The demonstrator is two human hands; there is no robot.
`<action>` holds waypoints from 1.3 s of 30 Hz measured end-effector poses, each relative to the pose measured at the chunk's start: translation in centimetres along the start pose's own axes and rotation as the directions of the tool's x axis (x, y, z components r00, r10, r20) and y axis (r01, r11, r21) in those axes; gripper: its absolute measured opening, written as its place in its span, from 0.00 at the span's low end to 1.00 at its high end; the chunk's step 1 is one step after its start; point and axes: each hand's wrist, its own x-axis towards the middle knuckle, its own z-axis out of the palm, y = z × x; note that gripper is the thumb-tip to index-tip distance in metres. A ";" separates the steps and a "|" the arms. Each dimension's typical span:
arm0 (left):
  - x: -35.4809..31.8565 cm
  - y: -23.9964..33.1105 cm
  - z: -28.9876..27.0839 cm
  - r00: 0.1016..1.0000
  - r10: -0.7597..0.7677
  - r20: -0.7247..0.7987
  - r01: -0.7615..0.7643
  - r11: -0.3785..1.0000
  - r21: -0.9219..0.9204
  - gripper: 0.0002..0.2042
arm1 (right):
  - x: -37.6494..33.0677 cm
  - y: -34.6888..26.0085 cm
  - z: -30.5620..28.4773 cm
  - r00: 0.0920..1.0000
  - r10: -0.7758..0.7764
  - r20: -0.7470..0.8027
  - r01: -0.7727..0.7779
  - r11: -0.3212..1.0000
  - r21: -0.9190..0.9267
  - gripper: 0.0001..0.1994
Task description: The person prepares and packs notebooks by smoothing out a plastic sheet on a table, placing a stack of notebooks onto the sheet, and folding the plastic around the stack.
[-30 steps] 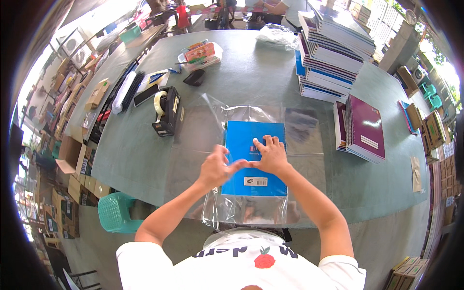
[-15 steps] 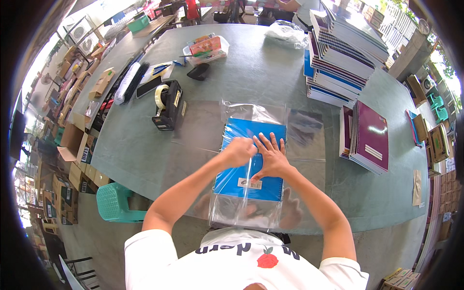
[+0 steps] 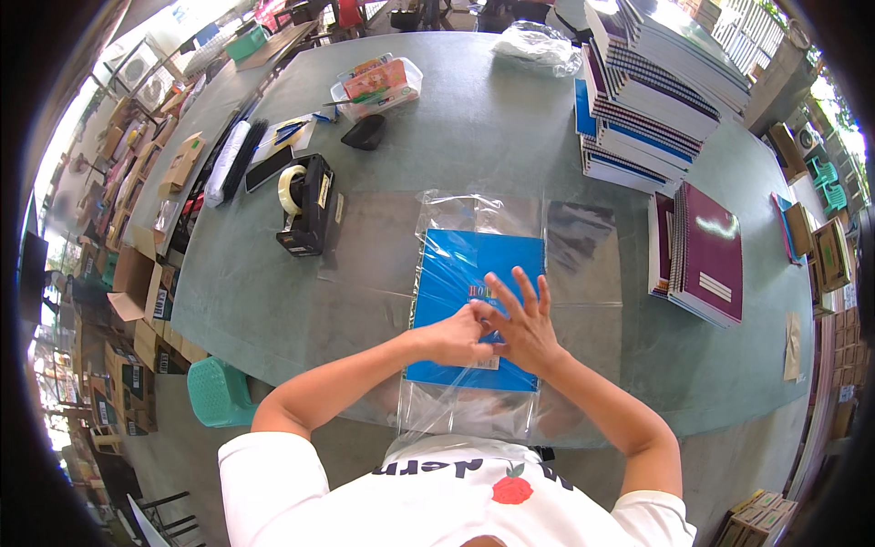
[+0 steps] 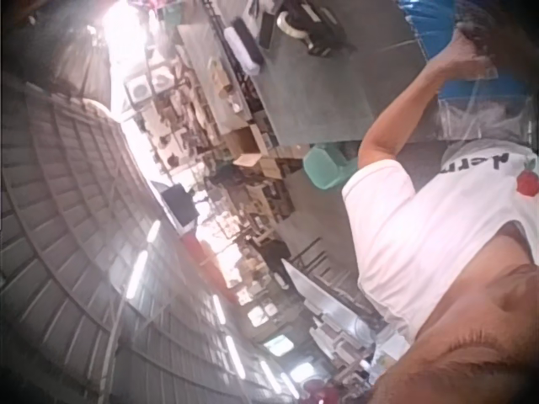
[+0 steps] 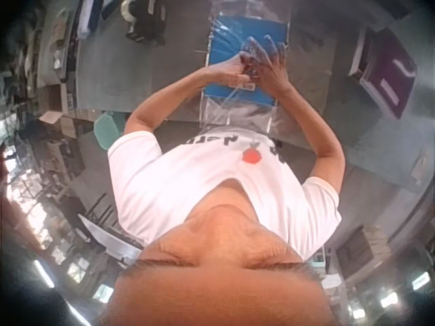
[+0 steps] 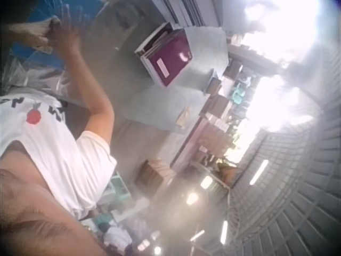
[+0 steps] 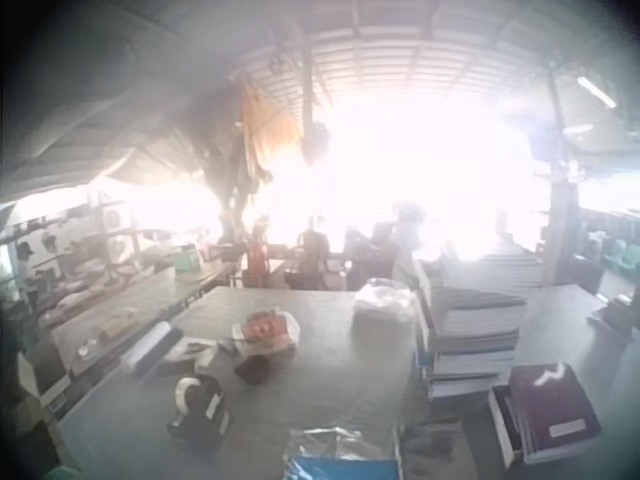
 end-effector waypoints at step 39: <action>-16.6 -18.9 -20.2 0.283 -0.533 -0.797 -0.143 0.799 -0.585 0.08 | 4.5 -0.9 -1.9 0.821 0.418 0.389 -0.405 0.907 -0.117 0.20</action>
